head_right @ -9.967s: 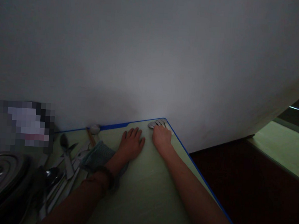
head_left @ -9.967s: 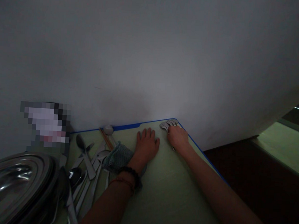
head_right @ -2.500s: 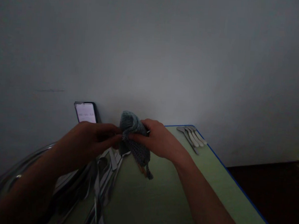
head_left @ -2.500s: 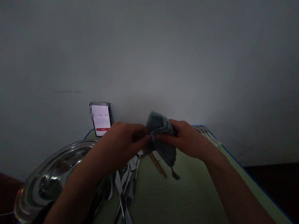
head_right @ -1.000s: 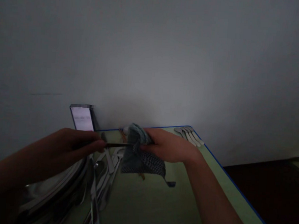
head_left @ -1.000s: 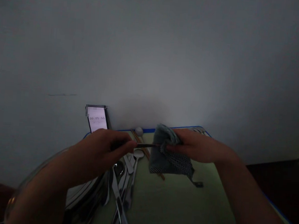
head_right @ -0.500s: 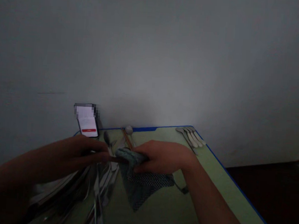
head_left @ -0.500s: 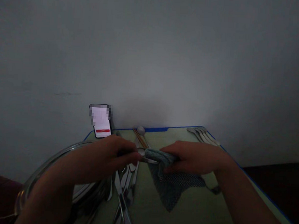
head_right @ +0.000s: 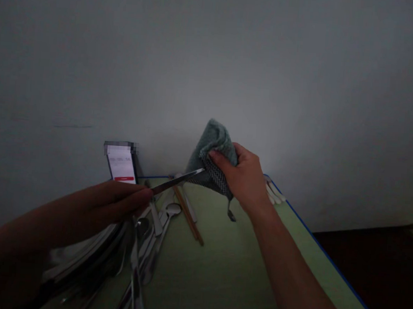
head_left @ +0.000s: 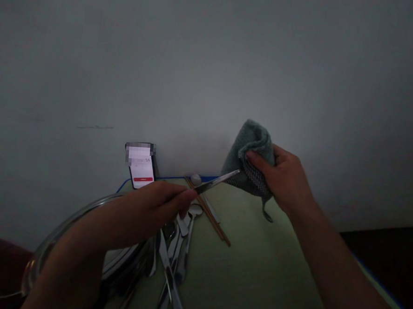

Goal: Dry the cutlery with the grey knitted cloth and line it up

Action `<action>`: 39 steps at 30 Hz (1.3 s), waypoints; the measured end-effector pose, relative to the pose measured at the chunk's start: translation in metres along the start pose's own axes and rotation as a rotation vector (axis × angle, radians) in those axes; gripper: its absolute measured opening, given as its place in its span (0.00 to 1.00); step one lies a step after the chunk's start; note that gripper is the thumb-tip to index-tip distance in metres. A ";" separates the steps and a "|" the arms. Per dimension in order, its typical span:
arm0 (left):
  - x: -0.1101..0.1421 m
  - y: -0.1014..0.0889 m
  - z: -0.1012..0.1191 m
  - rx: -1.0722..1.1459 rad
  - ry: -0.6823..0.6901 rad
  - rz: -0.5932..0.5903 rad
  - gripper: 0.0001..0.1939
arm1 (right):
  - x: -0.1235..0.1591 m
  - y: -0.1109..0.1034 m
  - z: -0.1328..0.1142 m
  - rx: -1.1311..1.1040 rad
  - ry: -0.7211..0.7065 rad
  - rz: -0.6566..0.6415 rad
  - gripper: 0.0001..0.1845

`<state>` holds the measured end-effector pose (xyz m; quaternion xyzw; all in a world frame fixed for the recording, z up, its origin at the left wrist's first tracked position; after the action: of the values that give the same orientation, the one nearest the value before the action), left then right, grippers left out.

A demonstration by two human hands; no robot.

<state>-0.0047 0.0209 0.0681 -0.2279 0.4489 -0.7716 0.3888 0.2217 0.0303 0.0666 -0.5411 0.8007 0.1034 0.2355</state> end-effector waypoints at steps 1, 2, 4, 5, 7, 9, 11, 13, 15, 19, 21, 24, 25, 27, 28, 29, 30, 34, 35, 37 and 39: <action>0.000 0.002 0.003 -0.013 -0.006 -0.007 0.22 | 0.001 0.004 0.004 -0.093 0.007 0.078 0.17; 0.000 0.005 0.006 -0.030 -0.009 -0.020 0.22 | 0.002 0.011 0.010 -0.187 0.028 0.122 0.17; 0.000 0.014 0.015 -0.067 -0.005 -0.063 0.21 | 0.008 0.026 0.024 -0.415 0.114 0.187 0.17; -0.001 0.021 0.020 -0.084 0.006 -0.091 0.21 | 0.012 0.033 0.031 -0.517 0.167 0.209 0.17; -0.004 0.034 0.028 -0.123 0.041 -0.147 0.21 | 0.020 0.047 0.041 -0.666 0.290 0.229 0.16; -0.008 0.048 0.032 -0.165 0.081 -0.183 0.20 | 0.028 0.058 0.047 -0.749 0.420 0.222 0.14; -0.014 0.058 0.031 -0.178 0.106 -0.184 0.20 | 0.034 0.064 0.049 -0.801 0.539 0.210 0.11; -0.020 0.064 0.027 -0.179 0.120 -0.166 0.21 | 0.037 0.068 0.049 -0.841 0.636 0.194 0.09; -0.025 0.068 0.022 -0.181 0.117 -0.163 0.22 | 0.038 0.070 0.050 -0.870 0.691 0.174 0.09; -0.030 0.063 0.020 -0.149 0.088 -0.168 0.22 | 0.028 0.065 0.051 -0.914 0.678 0.157 0.07; -0.030 0.056 0.024 -0.099 0.092 -0.173 0.21 | 0.021 0.056 0.050 -0.913 0.611 0.184 0.08; -0.023 0.044 0.030 0.025 0.102 -0.198 0.20 | 0.009 0.035 0.038 -0.799 0.399 0.205 0.12; -0.020 0.040 0.030 0.081 0.093 -0.224 0.19 | 0.006 0.027 0.031 -0.704 0.293 0.205 0.13; -0.010 0.035 0.030 0.230 0.099 -0.312 0.18 | 0.002 0.011 0.015 -0.458 0.066 0.216 0.14; -0.005 0.031 0.029 0.302 0.097 -0.344 0.17 | 0.001 0.005 0.008 -0.348 -0.027 0.220 0.13; -0.001 0.026 0.027 0.357 0.098 -0.342 0.16 | 0.001 0.000 0.003 -0.279 -0.087 0.221 0.13; 0.003 0.021 0.025 0.398 0.099 -0.336 0.13 | 0.000 -0.003 0.001 -0.249 -0.117 0.219 0.13; 0.007 0.007 0.021 0.463 0.126 -0.277 0.12 | -0.002 -0.006 0.003 -0.364 -0.062 0.208 0.12; 0.006 0.006 0.022 0.456 0.143 -0.273 0.12 | -0.002 -0.005 0.004 -0.410 -0.034 0.205 0.12; 0.003 0.009 0.026 0.433 0.177 -0.276 0.12 | -0.001 0.001 0.007 -0.522 0.043 0.193 0.11; -0.001 0.013 0.030 0.407 0.199 -0.270 0.12 | 0.003 0.009 0.011 -0.633 0.143 0.197 0.10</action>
<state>0.0218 0.0026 0.0717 -0.1259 0.2859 -0.9095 0.2741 0.2157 0.0363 0.0550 -0.5133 0.7918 0.3308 -0.0119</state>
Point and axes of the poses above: each hand's wrist, its own x-axis away from the middle knuckle, its own y-axis out of the palm, z = x × y, the point moved 6 cm from there along -x, towards the middle knuckle, and after that the axes turned 3 degrees about z, right-handed, at the moved point
